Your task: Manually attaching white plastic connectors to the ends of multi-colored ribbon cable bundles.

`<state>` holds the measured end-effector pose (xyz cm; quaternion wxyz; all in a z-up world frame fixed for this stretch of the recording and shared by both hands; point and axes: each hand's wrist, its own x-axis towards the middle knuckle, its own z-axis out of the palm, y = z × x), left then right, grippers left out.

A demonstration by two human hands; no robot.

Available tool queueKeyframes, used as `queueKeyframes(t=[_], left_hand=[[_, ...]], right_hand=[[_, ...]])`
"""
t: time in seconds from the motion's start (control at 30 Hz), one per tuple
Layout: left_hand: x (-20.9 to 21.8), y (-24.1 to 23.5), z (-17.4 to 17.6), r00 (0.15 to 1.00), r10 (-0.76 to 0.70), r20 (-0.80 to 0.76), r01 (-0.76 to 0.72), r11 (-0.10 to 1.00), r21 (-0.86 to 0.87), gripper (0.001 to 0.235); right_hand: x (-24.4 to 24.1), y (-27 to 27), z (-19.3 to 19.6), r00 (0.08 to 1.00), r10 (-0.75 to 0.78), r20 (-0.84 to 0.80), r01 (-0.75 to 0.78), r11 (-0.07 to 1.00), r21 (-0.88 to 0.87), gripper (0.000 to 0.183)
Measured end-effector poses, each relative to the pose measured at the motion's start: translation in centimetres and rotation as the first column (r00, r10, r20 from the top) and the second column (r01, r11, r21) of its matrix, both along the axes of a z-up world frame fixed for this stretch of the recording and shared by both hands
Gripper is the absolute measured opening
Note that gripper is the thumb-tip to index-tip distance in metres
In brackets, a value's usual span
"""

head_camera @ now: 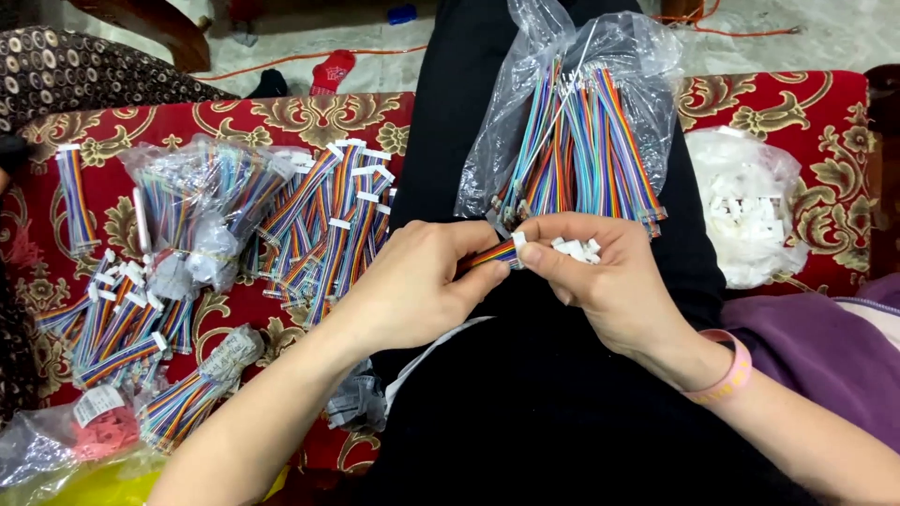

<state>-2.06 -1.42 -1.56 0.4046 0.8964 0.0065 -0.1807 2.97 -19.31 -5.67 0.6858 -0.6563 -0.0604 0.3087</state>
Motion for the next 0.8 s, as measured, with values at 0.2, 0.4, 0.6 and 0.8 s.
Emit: queueKeyframes(t=[0.2,0.4,0.6,0.8], left_hand=[[0.0,-0.5,-0.8,0.998,0.061,0.007,-0.061,0.998,-0.014,0.031],[0.0,0.0,0.6,0.993,0.036,-0.112,-0.049,0.992,-0.113,0.023],[-0.7,-0.2,0.0,0.999,-0.046,-0.004,0.046,0.995,0.091,0.025],[-1.0,-1.2,-1.0,0.999,-0.015,0.036,0.012,0.994,0.104,0.022]], right_hand=[[0.0,0.2,-0.2,1.000,-0.010,0.029,0.010,1.000,-0.006,0.013],[0.0,-0.1,-0.2,0.999,-0.008,-0.049,0.007,1.000,-0.009,0.013],[0.0,0.1,-0.2,0.995,-0.027,-0.095,0.032,0.998,0.046,0.014],[-0.2,0.3,-0.3,0.995,-0.028,-0.093,0.035,0.997,0.073,0.013]])
